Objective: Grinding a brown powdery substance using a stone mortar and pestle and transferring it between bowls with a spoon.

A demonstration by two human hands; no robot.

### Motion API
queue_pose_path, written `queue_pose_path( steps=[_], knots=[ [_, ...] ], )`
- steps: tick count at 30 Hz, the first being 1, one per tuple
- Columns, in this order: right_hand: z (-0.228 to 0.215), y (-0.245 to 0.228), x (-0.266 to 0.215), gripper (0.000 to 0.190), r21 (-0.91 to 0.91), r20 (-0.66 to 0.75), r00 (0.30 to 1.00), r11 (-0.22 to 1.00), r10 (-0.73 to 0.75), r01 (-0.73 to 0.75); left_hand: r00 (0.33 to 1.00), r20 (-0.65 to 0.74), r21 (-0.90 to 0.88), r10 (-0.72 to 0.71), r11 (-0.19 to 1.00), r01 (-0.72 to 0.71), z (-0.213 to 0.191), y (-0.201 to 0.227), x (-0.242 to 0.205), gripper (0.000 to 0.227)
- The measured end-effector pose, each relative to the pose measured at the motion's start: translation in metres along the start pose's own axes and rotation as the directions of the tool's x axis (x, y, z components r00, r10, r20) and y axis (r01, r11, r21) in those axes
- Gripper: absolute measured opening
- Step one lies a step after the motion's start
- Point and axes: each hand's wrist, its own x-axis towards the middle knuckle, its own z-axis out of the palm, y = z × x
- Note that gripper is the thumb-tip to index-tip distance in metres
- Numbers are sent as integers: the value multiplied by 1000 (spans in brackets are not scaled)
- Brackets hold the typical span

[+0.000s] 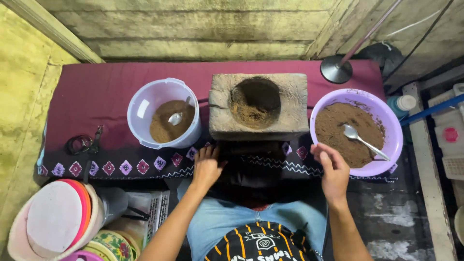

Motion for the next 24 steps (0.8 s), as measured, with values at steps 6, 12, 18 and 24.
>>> queue_pose_path(
  steps=[6, 12, 18, 24],
  knots=[
    [63, -37, 76, 29, -358, -22, 904, 848, -427, 392, 969, 244, -42, 21, 999, -11, 10, -31, 25, 57],
    [101, -15, 110, 19, -643, 85, 766, 553, -637, 530, 958, 285, -314, 22, 947, 72, -52, 0, -6, 43],
    [102, -7, 109, 20, -712, 62, 791, 528, -609, 463, 868, 126, -851, -480, 397, 342, -88, 51, -7, 43],
    [100, 15, 118, 19, -738, 69, 800, 509, -596, 443, 585, 33, -992, -810, -97, -78, -21, 112, 31, 34]
  ],
)
